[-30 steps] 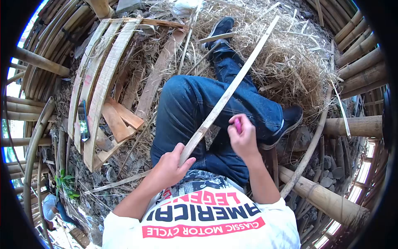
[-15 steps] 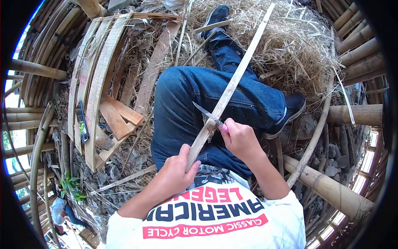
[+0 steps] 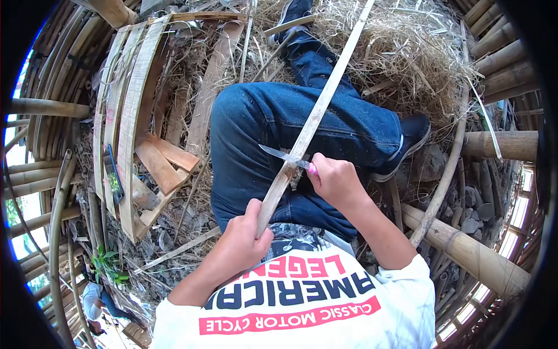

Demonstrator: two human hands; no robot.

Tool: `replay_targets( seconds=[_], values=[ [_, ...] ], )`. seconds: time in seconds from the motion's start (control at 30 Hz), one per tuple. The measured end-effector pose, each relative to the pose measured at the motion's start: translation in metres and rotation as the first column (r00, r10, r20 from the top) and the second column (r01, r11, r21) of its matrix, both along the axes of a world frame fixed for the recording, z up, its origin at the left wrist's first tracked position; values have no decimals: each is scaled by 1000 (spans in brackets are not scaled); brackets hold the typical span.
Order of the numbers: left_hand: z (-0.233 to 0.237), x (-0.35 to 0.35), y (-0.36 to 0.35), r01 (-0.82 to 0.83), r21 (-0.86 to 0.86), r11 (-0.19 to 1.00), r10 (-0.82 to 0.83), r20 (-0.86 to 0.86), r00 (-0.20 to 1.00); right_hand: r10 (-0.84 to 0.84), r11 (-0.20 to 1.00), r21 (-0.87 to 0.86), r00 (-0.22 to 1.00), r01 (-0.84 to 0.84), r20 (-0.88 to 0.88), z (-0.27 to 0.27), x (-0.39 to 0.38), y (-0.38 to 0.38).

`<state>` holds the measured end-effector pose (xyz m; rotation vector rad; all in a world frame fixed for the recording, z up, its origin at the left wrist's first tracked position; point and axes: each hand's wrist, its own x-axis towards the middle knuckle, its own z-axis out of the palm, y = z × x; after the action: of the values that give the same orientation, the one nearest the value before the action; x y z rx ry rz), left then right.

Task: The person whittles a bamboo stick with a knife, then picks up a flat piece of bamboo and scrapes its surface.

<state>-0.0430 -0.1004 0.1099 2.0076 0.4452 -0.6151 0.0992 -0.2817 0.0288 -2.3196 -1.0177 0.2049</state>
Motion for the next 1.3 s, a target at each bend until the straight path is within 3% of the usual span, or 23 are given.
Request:
replay_targets(
  seconds=[0.47,0.53,0.57,0.73,0.8,0.87,0.93,1.13,1.2,1.3],
  values=[
    [22,-3,3,-17,2,1000,17,-56,998,-32,999,-11,999,33,41,4,-6,0],
    [26,-9,4,-22,-15,1000,21,-75,997,-181,969,-142,974,200,135,-4,8,-10],
    [28,-10,5,-31,-32,999,28,-89,996,-165,982,-74,978,175,129,-6,15,-18],
    [32,-6,5,-62,-51,997,58,-68,996,-198,974,-95,976,207,95,12,11,-10],
    [31,-6,5,-44,-7,999,43,-97,994,-116,992,-40,992,118,48,18,-2,1],
    [32,-7,5,-49,1,999,49,-93,994,-137,990,7,988,137,-65,20,-10,8],
    [32,-11,5,-52,10,999,53,-90,994,-120,989,-85,992,122,34,9,-3,8],
    [33,-17,11,-43,34,998,46,-70,997,-127,991,-21,989,129,79,-2,19,5],
    [30,-21,13,-117,-8,993,115,-130,985,-116,993,-8,989,117,91,-5,22,6],
    [34,-23,13,-45,30,999,48,-116,992,-218,969,-81,965,232,149,-16,34,2]
  ],
)
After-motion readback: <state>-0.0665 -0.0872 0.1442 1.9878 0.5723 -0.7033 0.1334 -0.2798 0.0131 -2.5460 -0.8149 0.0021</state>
